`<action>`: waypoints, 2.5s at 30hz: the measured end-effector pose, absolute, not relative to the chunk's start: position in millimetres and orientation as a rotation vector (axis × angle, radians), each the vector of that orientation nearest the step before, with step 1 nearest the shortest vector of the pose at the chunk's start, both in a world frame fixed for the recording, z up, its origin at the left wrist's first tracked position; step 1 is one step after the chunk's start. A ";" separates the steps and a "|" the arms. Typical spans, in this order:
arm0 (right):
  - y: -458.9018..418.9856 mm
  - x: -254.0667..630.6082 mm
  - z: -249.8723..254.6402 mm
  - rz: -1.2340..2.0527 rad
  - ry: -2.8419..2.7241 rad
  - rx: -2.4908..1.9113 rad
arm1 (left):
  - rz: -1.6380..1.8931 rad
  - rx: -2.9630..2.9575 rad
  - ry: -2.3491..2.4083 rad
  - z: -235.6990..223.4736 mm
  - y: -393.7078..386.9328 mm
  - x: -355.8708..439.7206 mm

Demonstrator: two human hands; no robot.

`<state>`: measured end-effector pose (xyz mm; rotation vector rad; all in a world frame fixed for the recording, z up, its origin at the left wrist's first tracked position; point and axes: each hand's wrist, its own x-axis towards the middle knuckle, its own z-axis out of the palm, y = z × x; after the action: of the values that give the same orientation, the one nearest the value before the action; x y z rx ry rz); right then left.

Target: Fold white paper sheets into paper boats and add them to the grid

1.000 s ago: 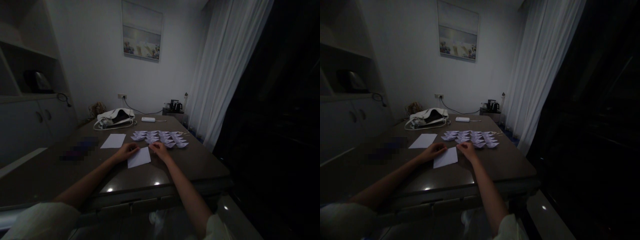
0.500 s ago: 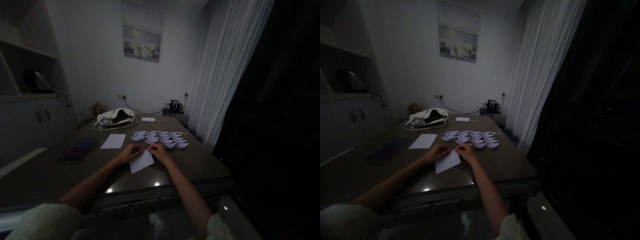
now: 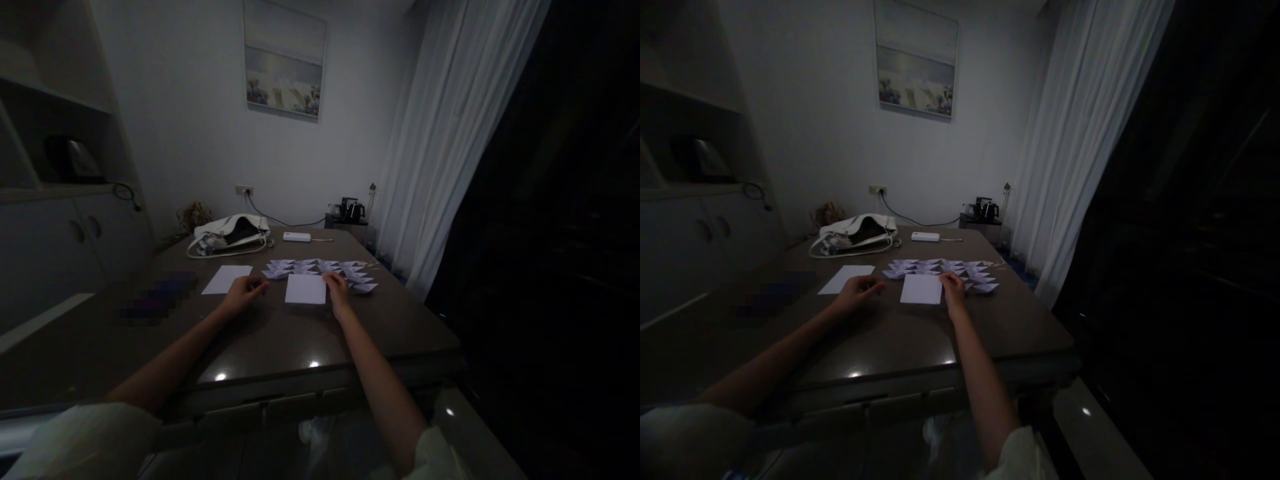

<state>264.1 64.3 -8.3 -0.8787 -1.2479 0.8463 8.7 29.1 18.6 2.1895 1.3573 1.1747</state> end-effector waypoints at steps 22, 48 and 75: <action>36.8 252.8 -1.3 1.366 -1.690 -0.724 | 1.065 2.186 1.313 10.3 29.9 26.2; 42.0 244.1 -11.0 1.124 -1.840 -0.821 | 0.739 1.988 0.959 8.9 14.5 40.6; 37.5 239.6 -6.6 0.988 -1.871 -0.804 | 0.744 1.985 0.997 4.2 15.2 45.9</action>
<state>239.6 37.5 -6.6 -0.8040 -1.8714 0.9878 45.9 15.2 4.2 1.9848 0.9971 0.7437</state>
